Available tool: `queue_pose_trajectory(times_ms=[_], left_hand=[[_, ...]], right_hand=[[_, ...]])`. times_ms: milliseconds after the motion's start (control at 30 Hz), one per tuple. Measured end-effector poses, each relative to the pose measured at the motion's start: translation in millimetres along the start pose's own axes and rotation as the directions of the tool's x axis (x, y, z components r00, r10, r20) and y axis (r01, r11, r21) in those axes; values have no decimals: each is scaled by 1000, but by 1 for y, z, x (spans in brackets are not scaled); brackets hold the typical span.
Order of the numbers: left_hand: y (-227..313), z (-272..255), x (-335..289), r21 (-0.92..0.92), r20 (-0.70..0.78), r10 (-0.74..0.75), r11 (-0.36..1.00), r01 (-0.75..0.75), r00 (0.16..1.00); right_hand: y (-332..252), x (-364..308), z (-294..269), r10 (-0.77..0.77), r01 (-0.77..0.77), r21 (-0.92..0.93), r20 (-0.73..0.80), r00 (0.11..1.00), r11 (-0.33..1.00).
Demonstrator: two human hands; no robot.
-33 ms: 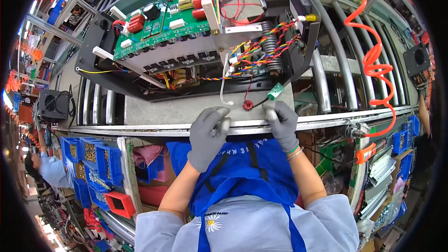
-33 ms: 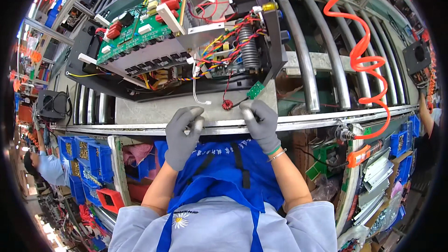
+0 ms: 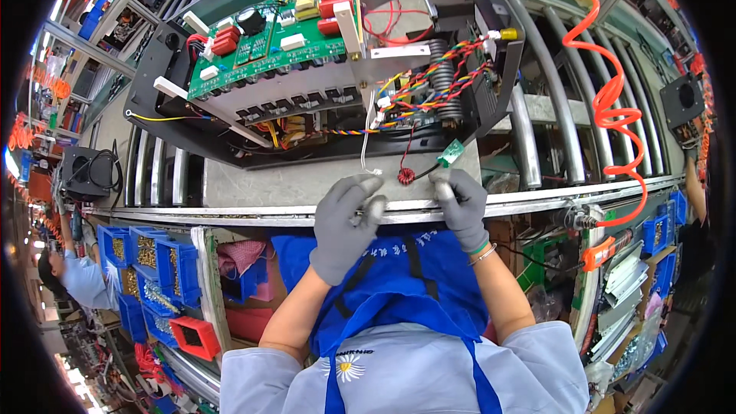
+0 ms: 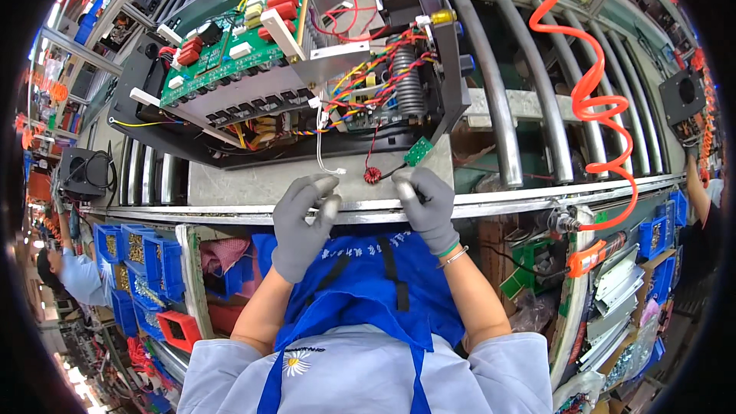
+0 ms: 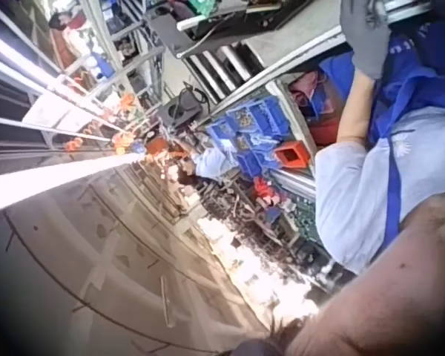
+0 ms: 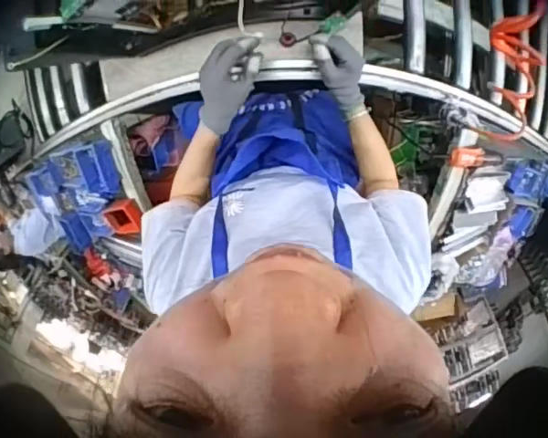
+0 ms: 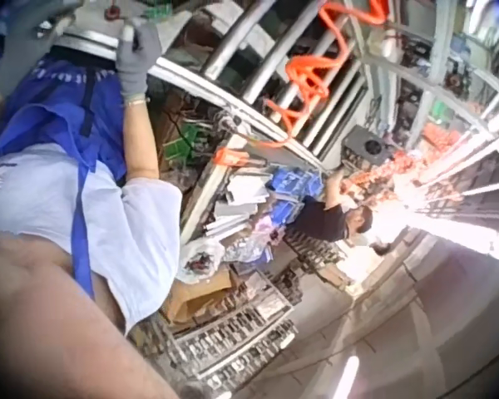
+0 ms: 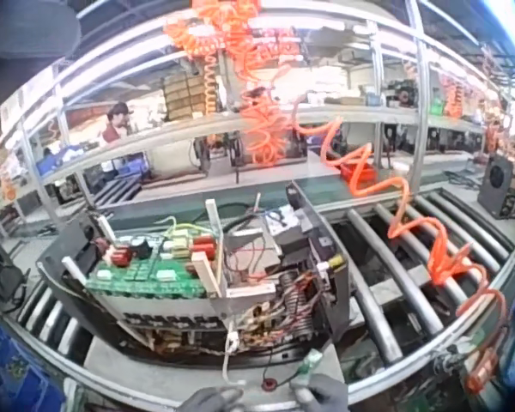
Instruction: The person places small electronic components into a bag, then moves to a workbench to assemble a larger electronic device. They connect various wires to a circuit board, secure components, and adjust the device's position on the assembly line.
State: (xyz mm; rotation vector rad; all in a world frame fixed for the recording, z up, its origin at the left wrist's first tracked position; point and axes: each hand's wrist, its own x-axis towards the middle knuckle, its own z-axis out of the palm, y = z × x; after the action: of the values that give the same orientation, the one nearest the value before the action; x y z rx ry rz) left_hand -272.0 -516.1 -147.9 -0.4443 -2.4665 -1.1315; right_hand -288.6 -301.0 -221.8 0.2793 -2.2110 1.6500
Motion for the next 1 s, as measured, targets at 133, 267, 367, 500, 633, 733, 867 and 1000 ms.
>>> queue_pose_trajectory(times_ms=[133,267,367,500,633,733,867,1000], left_hand=[[48,-5,42,-44,-126,219,973,-226,968],[70,-4,89,-151,-206,234,952,-267,950],[80,3,115,-94,-159,141,983,-157,977],[68,10,134,118,-96,205,974,-193,974],[76,3,142,269,-43,178,950,-161,983],[72,17,153,289,26,211,934,-209,977],[69,30,161,213,16,249,946,-246,968],[65,13,157,-404,341,88,913,61,936]], right_hand=[[0,0,1,-1,1,8,-2,1000,1000],[0,-1,1,21,-21,-5,25,999,1000],[-1,1,3,-17,17,-39,7,1000,999],[7,-2,2,1,-1,-72,-2,1000,997],[-1,0,6,-21,21,-49,10,1000,999],[-6,1,4,-16,18,-60,27,999,998],[-1,0,6,-31,30,-38,-14,999,999],[3,1,2,-30,34,-124,29,999,992]])
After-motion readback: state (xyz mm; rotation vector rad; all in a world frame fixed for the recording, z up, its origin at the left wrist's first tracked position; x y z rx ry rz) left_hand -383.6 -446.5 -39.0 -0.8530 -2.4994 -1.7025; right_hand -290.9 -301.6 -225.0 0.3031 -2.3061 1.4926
